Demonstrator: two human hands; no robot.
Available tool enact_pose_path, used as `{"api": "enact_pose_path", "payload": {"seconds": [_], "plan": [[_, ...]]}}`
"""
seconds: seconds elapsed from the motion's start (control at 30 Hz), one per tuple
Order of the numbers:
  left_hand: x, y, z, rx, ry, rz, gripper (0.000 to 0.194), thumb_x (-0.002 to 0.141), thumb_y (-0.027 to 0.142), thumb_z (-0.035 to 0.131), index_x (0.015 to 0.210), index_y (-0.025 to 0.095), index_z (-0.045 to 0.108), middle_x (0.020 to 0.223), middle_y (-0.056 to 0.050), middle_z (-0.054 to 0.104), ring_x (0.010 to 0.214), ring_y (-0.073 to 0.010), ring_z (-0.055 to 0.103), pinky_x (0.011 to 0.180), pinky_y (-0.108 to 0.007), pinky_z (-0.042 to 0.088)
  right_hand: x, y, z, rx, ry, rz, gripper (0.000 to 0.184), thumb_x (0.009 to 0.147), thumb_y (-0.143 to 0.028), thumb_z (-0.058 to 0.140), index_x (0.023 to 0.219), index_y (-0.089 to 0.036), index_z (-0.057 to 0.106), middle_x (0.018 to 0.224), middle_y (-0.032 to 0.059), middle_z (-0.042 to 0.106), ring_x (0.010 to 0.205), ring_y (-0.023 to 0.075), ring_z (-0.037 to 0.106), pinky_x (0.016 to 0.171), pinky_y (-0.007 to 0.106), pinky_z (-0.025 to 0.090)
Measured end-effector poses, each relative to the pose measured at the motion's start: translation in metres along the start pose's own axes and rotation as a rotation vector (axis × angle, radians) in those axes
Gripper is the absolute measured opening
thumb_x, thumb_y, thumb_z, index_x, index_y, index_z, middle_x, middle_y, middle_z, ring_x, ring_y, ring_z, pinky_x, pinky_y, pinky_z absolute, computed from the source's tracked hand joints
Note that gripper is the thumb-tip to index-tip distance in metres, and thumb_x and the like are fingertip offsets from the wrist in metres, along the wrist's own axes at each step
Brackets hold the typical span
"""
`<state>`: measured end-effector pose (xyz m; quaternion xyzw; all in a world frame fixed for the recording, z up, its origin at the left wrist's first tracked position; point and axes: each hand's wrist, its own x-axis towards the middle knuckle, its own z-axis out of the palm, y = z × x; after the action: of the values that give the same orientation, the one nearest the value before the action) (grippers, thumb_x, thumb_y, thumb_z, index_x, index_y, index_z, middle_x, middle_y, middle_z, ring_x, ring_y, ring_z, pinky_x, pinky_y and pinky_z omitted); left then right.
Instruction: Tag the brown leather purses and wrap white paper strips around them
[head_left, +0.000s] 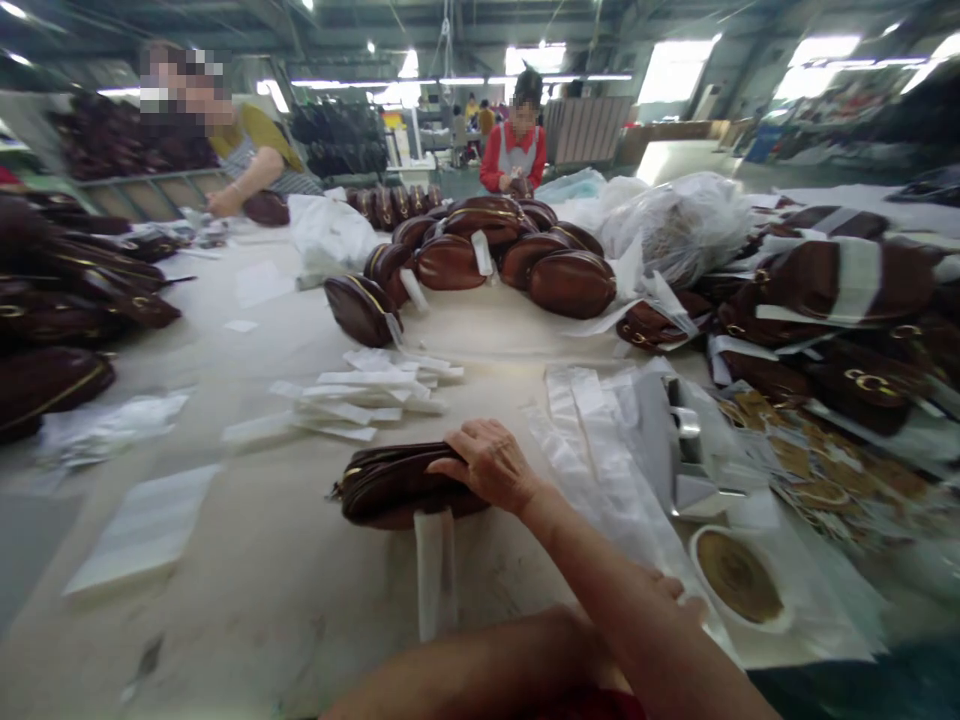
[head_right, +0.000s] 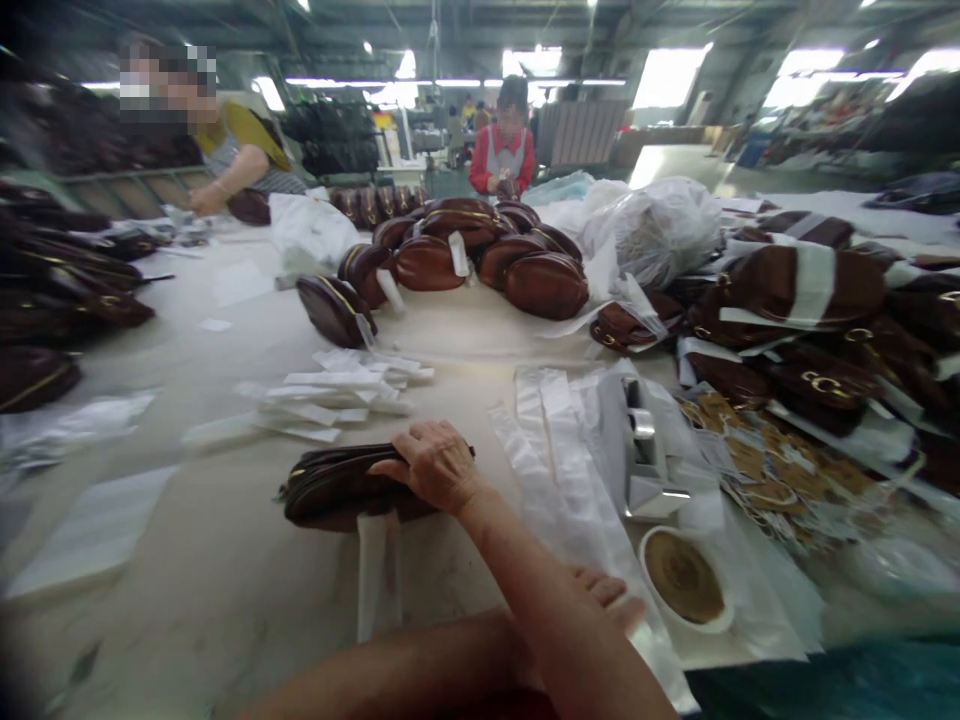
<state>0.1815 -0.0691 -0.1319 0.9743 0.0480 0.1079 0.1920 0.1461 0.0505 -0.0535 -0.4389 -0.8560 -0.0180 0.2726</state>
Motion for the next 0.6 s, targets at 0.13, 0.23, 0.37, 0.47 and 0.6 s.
{"api": "enact_pose_path", "payload": {"seconds": [0.13, 0.23, 0.37, 0.47, 0.6], "plan": [[-0.057, 0.008, -0.040, 0.035, -0.114, 0.044, 0.025, 0.083, 0.031, 0.056, 0.094, 0.009, 0.062, 0.102, -0.012, 0.065, 0.099, -0.0203, 0.056, 0.086, -0.026, 0.047, -0.001, 0.002, 0.001, 0.029, 0.039, -0.028, 0.051, 0.087, -0.059, 0.038, 0.079, -0.016, 0.064, 0.070, 0.0051, 0.061, 0.068, 0.0167, 0.054, 0.067, 0.028, 0.035], [-0.114, 0.008, -0.103, 0.049, 0.138, -0.037, 0.017, 0.088, 0.021, 0.046, 0.079, 0.017, 0.061, 0.082, -0.003, 0.065, 0.081, -0.0140, 0.059, 0.075, -0.023, 0.048, -0.002, 0.004, 0.002, 0.054, 0.073, -0.056, 0.051, 0.090, -0.056, 0.034, 0.080, -0.016, 0.063, 0.070, 0.0048, 0.060, 0.066, 0.0164, 0.053, 0.066, 0.027, 0.034], [-0.176, -0.017, -0.179, 0.472, 0.568, -0.639, 0.030, 0.088, 0.021, 0.048, 0.117, 0.016, 0.050, 0.104, -0.012, 0.061, 0.101, -0.0235, 0.055, 0.091, -0.042, 0.044, -0.004, 0.005, 0.005, 0.057, 0.101, -0.074, 0.052, 0.091, -0.055, 0.031, 0.080, -0.016, 0.063, 0.070, 0.0056, 0.059, 0.065, 0.0168, 0.051, 0.066, 0.028, 0.034], [-0.198, -0.053, -0.191, 0.602, 0.431, -0.691, 0.044, 0.085, 0.029, 0.054, 0.124, 0.012, 0.042, 0.114, -0.016, 0.057, 0.109, -0.0286, 0.052, 0.091, -0.047, 0.043, -0.004, 0.006, 0.008, 0.051, 0.084, -0.068, 0.049, 0.091, -0.055, 0.034, 0.081, -0.016, 0.063, 0.070, 0.0054, 0.059, 0.066, 0.0167, 0.051, 0.066, 0.028, 0.035], [-0.203, -0.083, -0.177, 0.666, 0.438, -0.596, 0.025, 0.088, 0.028, 0.049, 0.107, 0.012, 0.051, 0.092, -0.011, 0.064, 0.084, -0.0232, 0.059, 0.075, -0.038, 0.048, -0.005, 0.001, 0.000, -0.002, 0.084, -0.039, 0.049, 0.091, -0.055, 0.034, 0.080, -0.016, 0.062, 0.070, 0.0056, 0.060, 0.066, 0.0168, 0.052, 0.066, 0.028, 0.035]]}}
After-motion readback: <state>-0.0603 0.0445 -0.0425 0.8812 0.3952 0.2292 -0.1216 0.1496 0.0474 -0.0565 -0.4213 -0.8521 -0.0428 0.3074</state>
